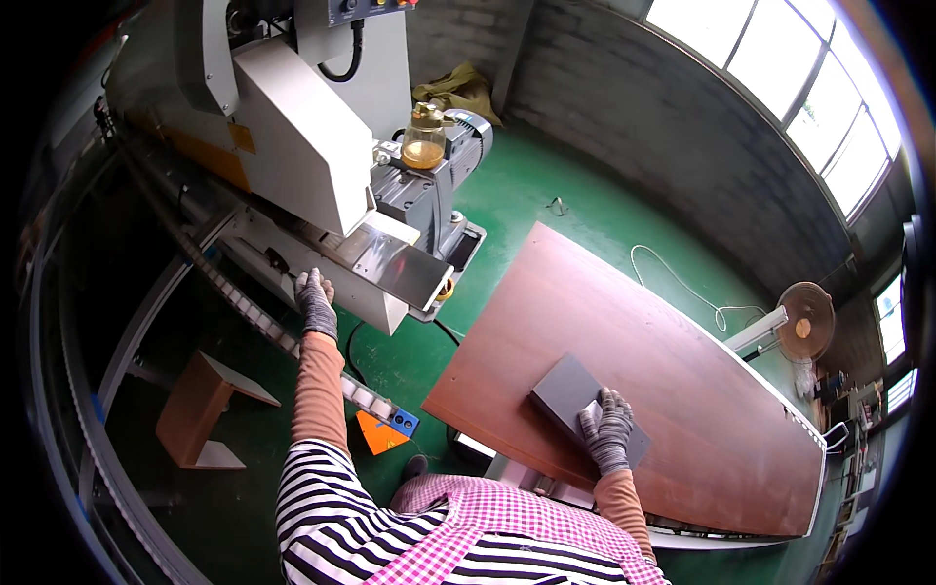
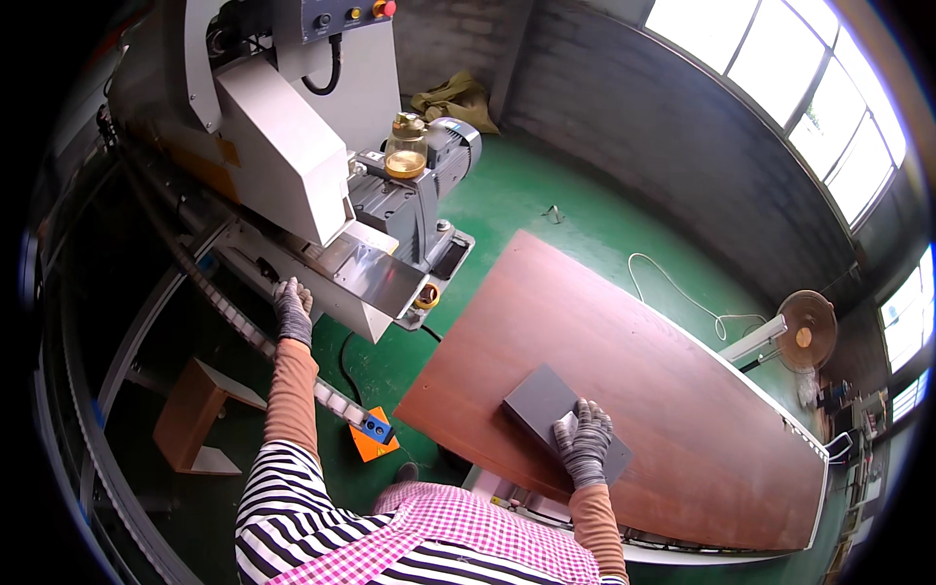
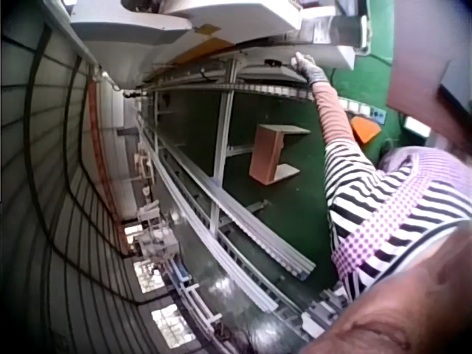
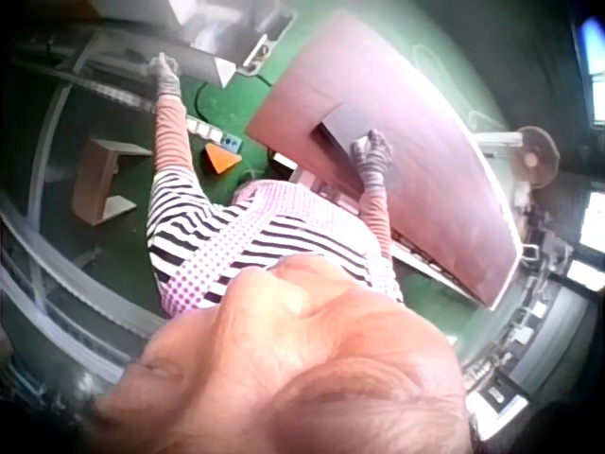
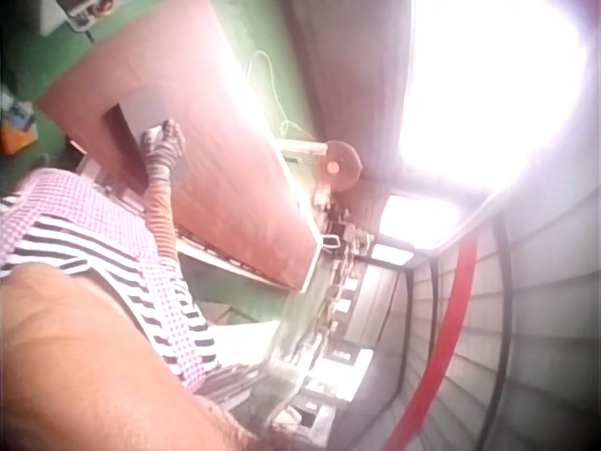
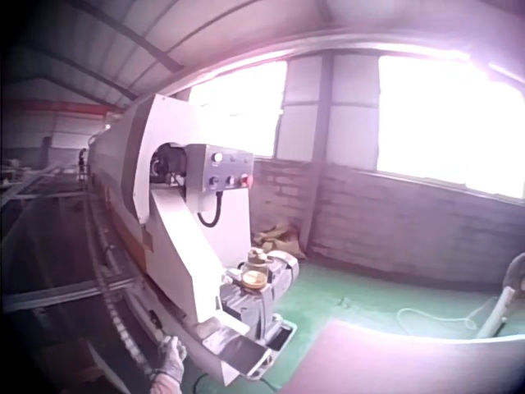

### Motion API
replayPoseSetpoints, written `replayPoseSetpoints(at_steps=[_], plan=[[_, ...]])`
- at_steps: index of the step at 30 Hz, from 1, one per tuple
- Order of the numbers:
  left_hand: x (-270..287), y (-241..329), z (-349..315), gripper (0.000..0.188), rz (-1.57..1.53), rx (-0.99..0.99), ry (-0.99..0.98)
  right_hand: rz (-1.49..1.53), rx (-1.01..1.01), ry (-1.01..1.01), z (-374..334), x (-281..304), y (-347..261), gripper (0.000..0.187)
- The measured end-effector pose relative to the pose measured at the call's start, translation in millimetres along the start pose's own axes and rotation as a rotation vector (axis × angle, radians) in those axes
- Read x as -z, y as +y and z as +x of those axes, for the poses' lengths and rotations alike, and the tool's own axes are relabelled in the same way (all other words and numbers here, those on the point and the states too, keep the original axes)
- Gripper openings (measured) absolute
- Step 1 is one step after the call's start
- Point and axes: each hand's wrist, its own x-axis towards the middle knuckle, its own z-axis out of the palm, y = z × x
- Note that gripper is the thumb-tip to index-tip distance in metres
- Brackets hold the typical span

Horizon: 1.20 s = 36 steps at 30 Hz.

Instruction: The person picks up dark furniture panels one at a time from a large table and stacks them onto a nearby workbench.

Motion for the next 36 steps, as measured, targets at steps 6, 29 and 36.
replayPoseSetpoints(at_steps=[6,29,36], plan=[[-42,-3,18,0.054,0.133,0.001,0.09,0.007,-0.027,0.014,-2,-1,7,0.068],[-41,-65,-66,0.044,0.267,0.201,-0.259,0.032,-0.002,0.067,-4,-9,9,0.066],[1,-84,-223,0.036,-0.019,0.446,-0.632,0.299,-0.025,0.284,-21,2,8,0.053]])
